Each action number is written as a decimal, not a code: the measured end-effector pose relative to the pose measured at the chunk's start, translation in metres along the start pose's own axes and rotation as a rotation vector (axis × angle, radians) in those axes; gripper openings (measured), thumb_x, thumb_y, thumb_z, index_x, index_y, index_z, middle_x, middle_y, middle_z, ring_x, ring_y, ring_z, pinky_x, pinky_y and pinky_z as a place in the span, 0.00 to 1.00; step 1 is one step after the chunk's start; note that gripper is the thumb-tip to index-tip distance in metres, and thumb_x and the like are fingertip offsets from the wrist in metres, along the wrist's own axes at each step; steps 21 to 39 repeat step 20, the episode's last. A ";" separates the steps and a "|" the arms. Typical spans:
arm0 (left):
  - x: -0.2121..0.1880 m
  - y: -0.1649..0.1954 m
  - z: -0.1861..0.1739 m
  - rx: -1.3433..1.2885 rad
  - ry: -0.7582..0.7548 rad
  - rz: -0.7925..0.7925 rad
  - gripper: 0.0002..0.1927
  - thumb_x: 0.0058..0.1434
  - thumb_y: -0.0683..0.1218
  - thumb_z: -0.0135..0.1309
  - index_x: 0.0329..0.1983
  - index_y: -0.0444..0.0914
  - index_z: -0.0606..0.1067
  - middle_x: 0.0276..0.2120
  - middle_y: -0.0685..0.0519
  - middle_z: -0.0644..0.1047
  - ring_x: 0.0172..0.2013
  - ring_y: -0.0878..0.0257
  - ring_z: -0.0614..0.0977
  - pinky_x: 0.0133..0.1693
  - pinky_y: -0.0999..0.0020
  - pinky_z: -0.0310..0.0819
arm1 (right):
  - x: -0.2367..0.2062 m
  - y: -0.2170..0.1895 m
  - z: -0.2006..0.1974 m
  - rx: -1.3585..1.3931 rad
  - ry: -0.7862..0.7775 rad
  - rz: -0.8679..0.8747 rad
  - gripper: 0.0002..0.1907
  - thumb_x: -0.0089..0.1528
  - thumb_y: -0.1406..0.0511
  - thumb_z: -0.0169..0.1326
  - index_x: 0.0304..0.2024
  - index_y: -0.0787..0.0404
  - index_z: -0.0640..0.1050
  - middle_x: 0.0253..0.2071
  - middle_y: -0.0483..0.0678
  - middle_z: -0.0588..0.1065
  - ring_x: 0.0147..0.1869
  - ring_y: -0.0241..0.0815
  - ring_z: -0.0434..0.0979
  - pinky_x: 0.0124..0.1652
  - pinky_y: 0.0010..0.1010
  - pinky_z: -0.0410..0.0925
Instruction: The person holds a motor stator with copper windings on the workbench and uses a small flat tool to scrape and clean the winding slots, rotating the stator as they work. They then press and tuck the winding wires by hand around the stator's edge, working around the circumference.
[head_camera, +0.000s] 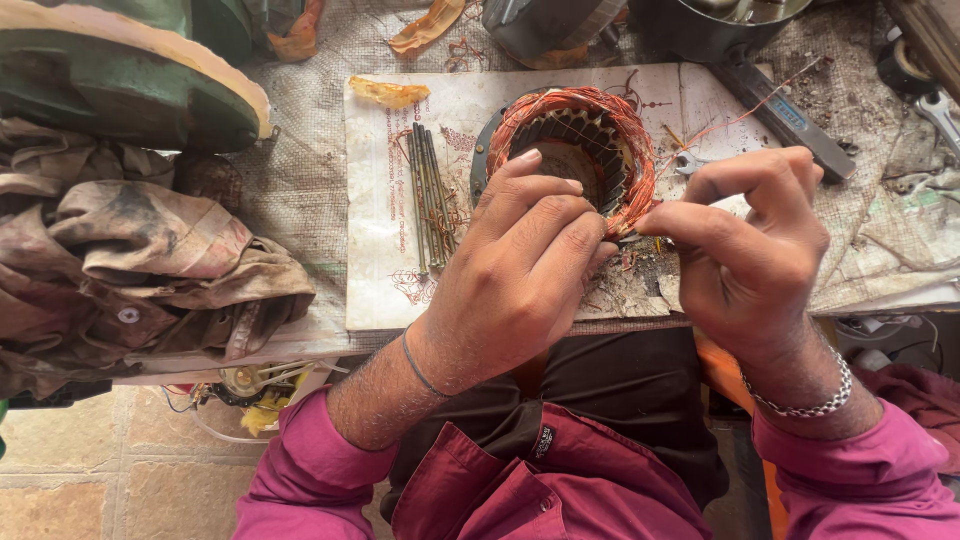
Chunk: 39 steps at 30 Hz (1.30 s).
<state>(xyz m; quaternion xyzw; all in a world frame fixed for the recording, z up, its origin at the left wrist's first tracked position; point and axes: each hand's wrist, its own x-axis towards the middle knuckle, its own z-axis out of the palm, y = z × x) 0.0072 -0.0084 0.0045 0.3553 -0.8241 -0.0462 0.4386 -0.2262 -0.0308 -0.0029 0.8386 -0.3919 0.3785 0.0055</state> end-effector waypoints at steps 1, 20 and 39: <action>0.000 0.000 0.000 0.005 0.000 0.001 0.12 0.66 0.40 0.63 0.48 0.31 0.75 0.46 0.47 0.76 0.56 0.49 0.77 0.69 0.46 0.66 | -0.001 0.000 0.000 0.003 0.002 0.002 0.17 0.59 0.79 0.64 0.43 0.52 0.84 0.40 0.42 0.73 0.46 0.42 0.68 0.45 0.32 0.58; 0.000 0.000 0.000 -0.009 -0.008 -0.002 0.12 0.66 0.40 0.64 0.48 0.32 0.74 0.46 0.47 0.76 0.56 0.49 0.76 0.70 0.46 0.65 | 0.001 -0.006 0.000 -0.121 0.065 -0.053 0.17 0.60 0.79 0.64 0.45 0.52 0.85 0.41 0.43 0.72 0.47 0.44 0.68 0.48 0.33 0.60; 0.000 0.000 0.000 -0.009 -0.008 -0.002 0.12 0.66 0.40 0.64 0.48 0.32 0.74 0.46 0.47 0.76 0.56 0.49 0.76 0.70 0.46 0.65 | 0.001 -0.006 0.000 -0.121 0.065 -0.053 0.17 0.60 0.79 0.64 0.45 0.52 0.85 0.41 0.43 0.72 0.47 0.44 0.68 0.48 0.33 0.60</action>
